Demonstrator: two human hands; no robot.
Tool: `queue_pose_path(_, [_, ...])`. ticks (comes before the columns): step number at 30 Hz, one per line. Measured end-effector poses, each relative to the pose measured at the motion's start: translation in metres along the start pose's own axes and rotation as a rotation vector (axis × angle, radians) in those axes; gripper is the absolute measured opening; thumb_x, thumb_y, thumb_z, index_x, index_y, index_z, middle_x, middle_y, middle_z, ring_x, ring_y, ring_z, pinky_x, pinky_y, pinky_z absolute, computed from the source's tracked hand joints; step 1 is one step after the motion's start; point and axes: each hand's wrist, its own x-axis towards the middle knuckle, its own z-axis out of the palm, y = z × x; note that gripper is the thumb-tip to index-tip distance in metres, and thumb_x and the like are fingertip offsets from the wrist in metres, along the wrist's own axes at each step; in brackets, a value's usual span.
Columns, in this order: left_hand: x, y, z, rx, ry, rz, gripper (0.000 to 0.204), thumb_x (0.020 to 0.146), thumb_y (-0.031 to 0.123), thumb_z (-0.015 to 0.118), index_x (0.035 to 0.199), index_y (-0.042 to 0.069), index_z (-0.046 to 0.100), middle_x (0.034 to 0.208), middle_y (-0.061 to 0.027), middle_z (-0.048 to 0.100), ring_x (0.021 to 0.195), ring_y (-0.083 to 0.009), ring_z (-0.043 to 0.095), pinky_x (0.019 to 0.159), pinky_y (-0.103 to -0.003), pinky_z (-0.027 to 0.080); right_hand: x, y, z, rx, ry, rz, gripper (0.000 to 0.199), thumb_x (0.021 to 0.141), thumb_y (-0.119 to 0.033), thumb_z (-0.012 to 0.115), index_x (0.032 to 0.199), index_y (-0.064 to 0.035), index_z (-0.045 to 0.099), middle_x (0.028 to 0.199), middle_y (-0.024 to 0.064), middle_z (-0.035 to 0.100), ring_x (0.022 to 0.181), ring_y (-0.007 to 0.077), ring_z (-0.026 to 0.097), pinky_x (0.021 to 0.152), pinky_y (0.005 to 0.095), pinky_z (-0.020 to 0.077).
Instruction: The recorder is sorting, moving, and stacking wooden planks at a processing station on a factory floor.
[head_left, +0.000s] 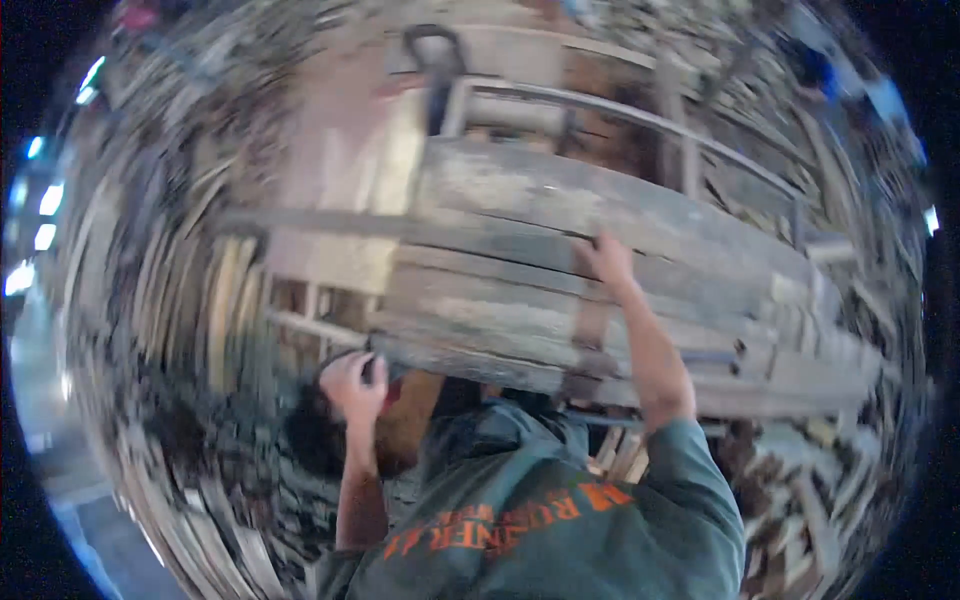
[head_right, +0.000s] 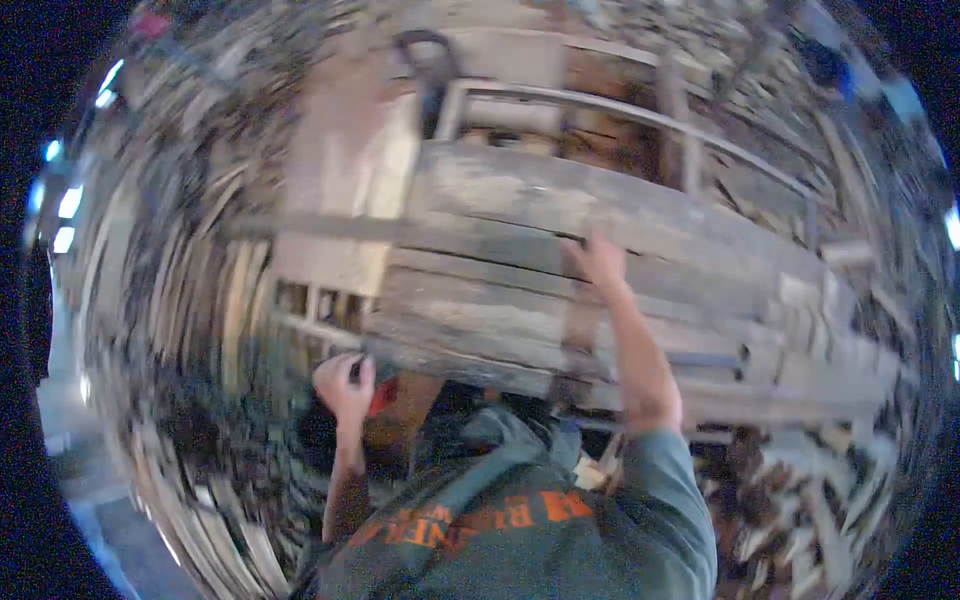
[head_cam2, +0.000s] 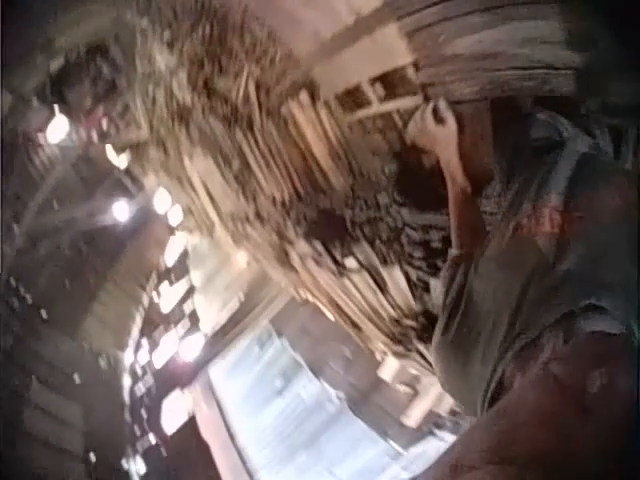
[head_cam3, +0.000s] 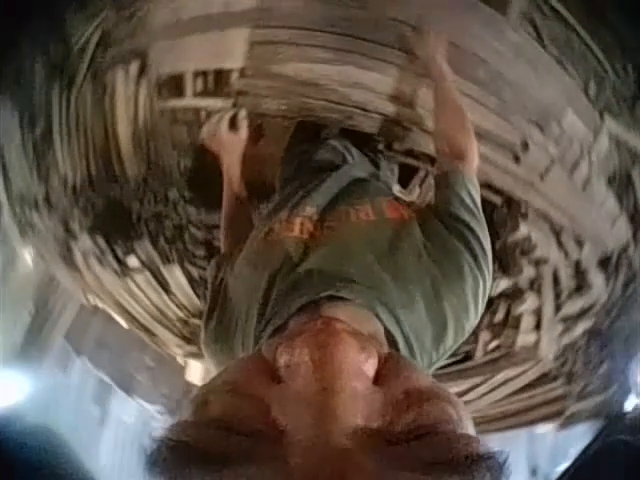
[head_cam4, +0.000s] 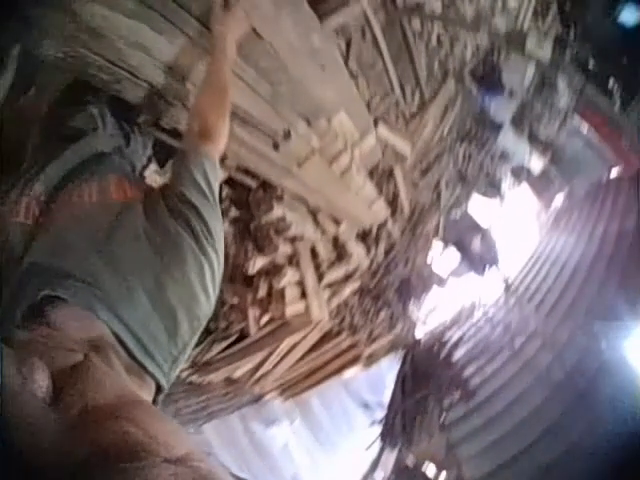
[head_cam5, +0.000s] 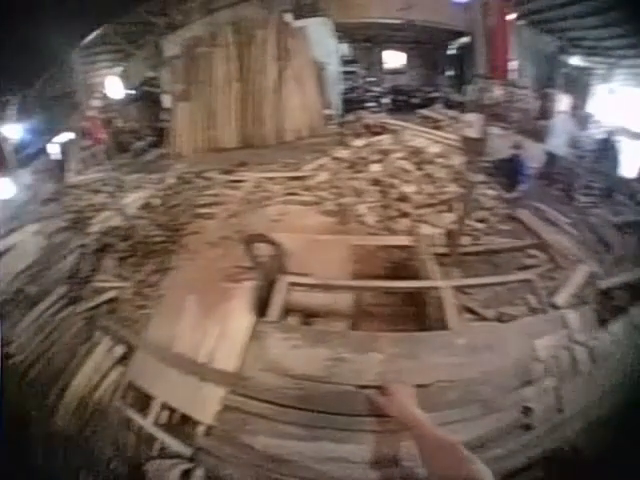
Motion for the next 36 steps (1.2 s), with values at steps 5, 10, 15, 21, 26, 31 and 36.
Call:
queue_pose_path(5, [-0.001,0.004,-0.009,-0.008,0.014,-0.053,0.024,0.077,0.025,0.077,0.093,0.009,0.068,0.096,-0.0072,0.069,0.092,-0.0306,0.063,0.086,-0.043,0.043,-0.001,-0.002,0.011,-0.065,0.247,-0.250,0.044,0.087,-0.045,0.068,0.109,-0.0072,0.064,0.092,0.0165,0.066,0.092,0.0390,0.062,0.085,0.0522,0.0466])
queue_pose_path(10, [-0.013,0.004,-0.011,0.098,0.019,-0.163,0.069,0.080,0.030,0.076,0.135,0.001,0.050,0.133,-0.0229,0.049,0.127,-0.0445,0.042,0.109,-0.054,0.032,-0.021,-0.029,0.003,-0.175,0.170,-0.185,0.040,0.089,-0.041,0.065,0.102,-0.0033,0.063,0.112,0.0189,0.060,0.110,0.0384,0.053,0.094,0.0518,0.0406])
queue_pose_path(15, [-0.042,0.005,0.013,0.077,0.159,-0.325,0.077,0.084,0.033,0.073,0.142,-0.005,0.039,0.144,-0.0288,0.037,0.137,-0.0490,0.030,0.113,-0.057,0.025,-0.032,-0.020,0.003,-0.140,0.325,-0.352,0.047,0.088,-0.038,0.066,0.118,-0.0028,0.061,0.115,0.0170,0.062,0.111,0.0384,0.055,0.102,0.0522,0.0366])
queue_pose_path(21, [-0.050,-0.004,0.030,0.061,0.236,-0.323,0.066,0.087,0.029,0.070,0.136,-0.005,0.042,0.143,-0.0286,0.038,0.139,-0.0493,0.029,0.114,-0.058,0.024,-0.031,-0.008,-0.003,-0.016,0.207,-0.368,0.049,0.086,-0.035,0.067,0.121,-0.0012,0.061,0.118,0.0182,0.062,0.112,0.0389,0.054,0.103,0.0519,0.0354])
queue_pose_path(26, [-0.055,-0.009,0.032,0.085,0.234,-0.313,0.059,0.088,0.028,0.068,0.131,-0.005,0.043,0.141,-0.0276,0.039,0.138,-0.0492,0.029,0.114,-0.059,0.024,-0.037,-0.016,0.000,-0.110,0.179,-0.345,0.054,0.087,-0.037,0.067,0.126,-0.0006,0.057,0.122,0.0195,0.060,0.114,0.0413,0.052,0.104,0.0533,0.0347])
queue_pose_path(31, [-0.053,-0.009,0.035,0.068,0.232,-0.320,0.059,0.089,0.029,0.067,0.131,-0.003,0.042,0.141,-0.0264,0.039,0.138,-0.0499,0.029,0.114,-0.060,0.023,-0.044,-0.023,0.005,-0.200,0.262,-0.340,0.063,0.090,-0.041,0.064,0.134,0.0015,0.050,0.133,0.0223,0.053,0.127,0.0418,0.045,0.112,0.0567,0.0276])
queue_pose_path(36, [-0.055,-0.009,0.033,0.074,0.240,-0.335,0.057,0.088,0.028,0.067,0.130,-0.003,0.043,0.141,-0.0256,0.039,0.139,-0.0493,0.029,0.115,-0.059,0.023,-0.049,-0.033,0.017,-0.263,0.294,-0.276,0.062,0.093,-0.042,0.058,0.137,0.0010,0.048,0.137,0.0209,0.051,0.131,0.0403,0.042,0.114,0.0569,0.0249])
